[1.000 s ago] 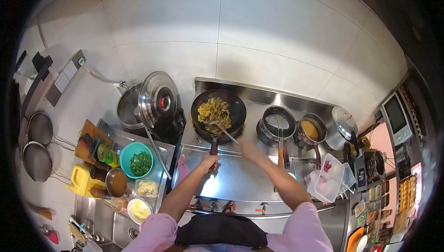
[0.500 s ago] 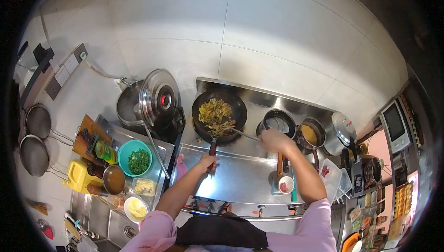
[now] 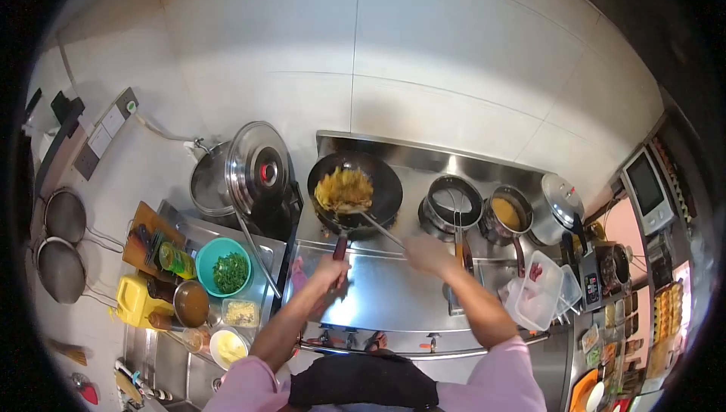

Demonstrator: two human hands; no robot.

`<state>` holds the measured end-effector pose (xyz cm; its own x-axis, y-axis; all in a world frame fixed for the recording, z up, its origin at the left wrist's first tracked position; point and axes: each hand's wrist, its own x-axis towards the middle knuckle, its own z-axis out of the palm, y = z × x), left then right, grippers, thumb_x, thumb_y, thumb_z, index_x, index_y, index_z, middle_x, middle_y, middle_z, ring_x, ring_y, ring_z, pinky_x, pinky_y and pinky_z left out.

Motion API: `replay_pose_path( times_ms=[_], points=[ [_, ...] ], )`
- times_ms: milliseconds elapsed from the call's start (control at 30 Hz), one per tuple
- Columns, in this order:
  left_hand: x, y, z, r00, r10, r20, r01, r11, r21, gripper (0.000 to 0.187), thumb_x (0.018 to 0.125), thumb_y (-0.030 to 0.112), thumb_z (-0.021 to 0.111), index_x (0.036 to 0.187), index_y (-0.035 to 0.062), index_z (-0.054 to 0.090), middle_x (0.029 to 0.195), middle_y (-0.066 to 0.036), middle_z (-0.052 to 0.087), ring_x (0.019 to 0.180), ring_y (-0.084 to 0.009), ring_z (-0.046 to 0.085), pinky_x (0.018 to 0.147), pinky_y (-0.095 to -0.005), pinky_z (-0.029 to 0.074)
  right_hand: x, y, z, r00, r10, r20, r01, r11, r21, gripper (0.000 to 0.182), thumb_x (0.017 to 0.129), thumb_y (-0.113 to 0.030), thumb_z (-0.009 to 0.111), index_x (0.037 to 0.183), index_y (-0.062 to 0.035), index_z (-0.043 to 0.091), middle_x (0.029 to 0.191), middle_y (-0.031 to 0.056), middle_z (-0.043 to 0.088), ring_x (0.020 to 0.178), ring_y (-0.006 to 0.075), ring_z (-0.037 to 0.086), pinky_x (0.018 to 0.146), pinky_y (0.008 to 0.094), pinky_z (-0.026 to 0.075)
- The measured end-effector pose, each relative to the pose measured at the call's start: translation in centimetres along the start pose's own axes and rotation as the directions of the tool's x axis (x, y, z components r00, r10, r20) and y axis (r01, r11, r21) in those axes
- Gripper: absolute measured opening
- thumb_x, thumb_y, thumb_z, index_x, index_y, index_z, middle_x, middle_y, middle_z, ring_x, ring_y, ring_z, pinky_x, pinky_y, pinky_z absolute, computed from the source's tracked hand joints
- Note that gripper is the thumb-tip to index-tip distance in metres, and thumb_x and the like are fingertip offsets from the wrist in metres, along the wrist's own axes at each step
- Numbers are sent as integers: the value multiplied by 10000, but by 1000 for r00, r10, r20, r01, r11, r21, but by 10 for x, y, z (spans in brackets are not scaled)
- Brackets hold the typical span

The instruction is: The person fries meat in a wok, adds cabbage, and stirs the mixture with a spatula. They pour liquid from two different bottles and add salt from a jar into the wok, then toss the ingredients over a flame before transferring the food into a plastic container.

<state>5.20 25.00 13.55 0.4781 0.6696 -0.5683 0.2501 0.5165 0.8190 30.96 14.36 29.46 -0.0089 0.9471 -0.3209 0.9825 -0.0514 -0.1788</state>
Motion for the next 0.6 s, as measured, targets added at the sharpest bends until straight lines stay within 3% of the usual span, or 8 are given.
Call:
replay_pose_path(
  times_ms=[67,200,233,300,367,433,467,600],
  points=[
    [0,18,0,999,38,4,-38,999,-37,208,777,99,684,626,35,556,522,-71,550,405,-184,534,368,-340,397,36,-1,4,1000,-16,-20,17,1000,21,250,894,-204,581,1039,-33,693,900,245,693,861,433,676,776,515,525],
    [-34,17,-3,1000,-1,12,2,997,-78,234,779,114,692,600,37,564,519,-75,556,388,-177,507,381,-325,385,-33,0,-49,997,-65,34,64,998,29,256,887,-198,574,991,6,688,899,260,689,874,432,674,786,505,530],
    [-14,15,-3,999,9,36,-6,996,-87,233,782,113,688,600,36,565,520,-75,556,387,-177,506,383,-323,382,-7,19,-5,1000,-9,-21,8,997,-75,230,883,-185,577,958,-3,694,911,254,692,889,432,672,800,505,534],
    [4,37,0,998,35,50,-30,995,-98,235,791,125,679,603,32,574,518,-70,557,389,-177,512,386,-329,380,38,-1,18,996,88,-17,-88,996,-10,218,879,-187,573,995,-39,682,912,241,689,874,429,667,779,516,525],
    [11,10,2,997,76,4,-76,995,-58,228,792,121,679,609,31,575,515,-68,558,396,-178,522,393,-334,385,67,7,38,989,113,-99,-112,994,10,205,879,-182,564,1012,-74,677,932,237,690,878,423,668,769,524,524],
    [-25,1,7,992,125,-34,-127,988,-89,208,786,112,678,625,31,575,513,-70,564,414,-183,549,400,-344,395,18,10,8,990,4,-138,-1,1000,21,210,887,-194,557,1021,-79,670,923,234,690,876,424,667,768,529,522],
    [-19,-35,9,988,125,-88,-130,990,-51,186,784,107,675,646,33,573,522,-73,567,424,-186,562,396,-342,399,-10,2,-5,987,-50,-153,55,998,33,213,891,-201,554,1026,-82,667,919,233,689,875,424,667,768,531,520],
    [-1,0,10,997,83,-4,-83,991,-102,177,787,87,664,653,25,566,524,-81,557,426,-189,561,379,-334,398,13,-18,8,992,76,-96,-75,997,19,218,897,-211,576,1057,-79,642,873,205,690,867,411,677,759,539,517]
  ],
)
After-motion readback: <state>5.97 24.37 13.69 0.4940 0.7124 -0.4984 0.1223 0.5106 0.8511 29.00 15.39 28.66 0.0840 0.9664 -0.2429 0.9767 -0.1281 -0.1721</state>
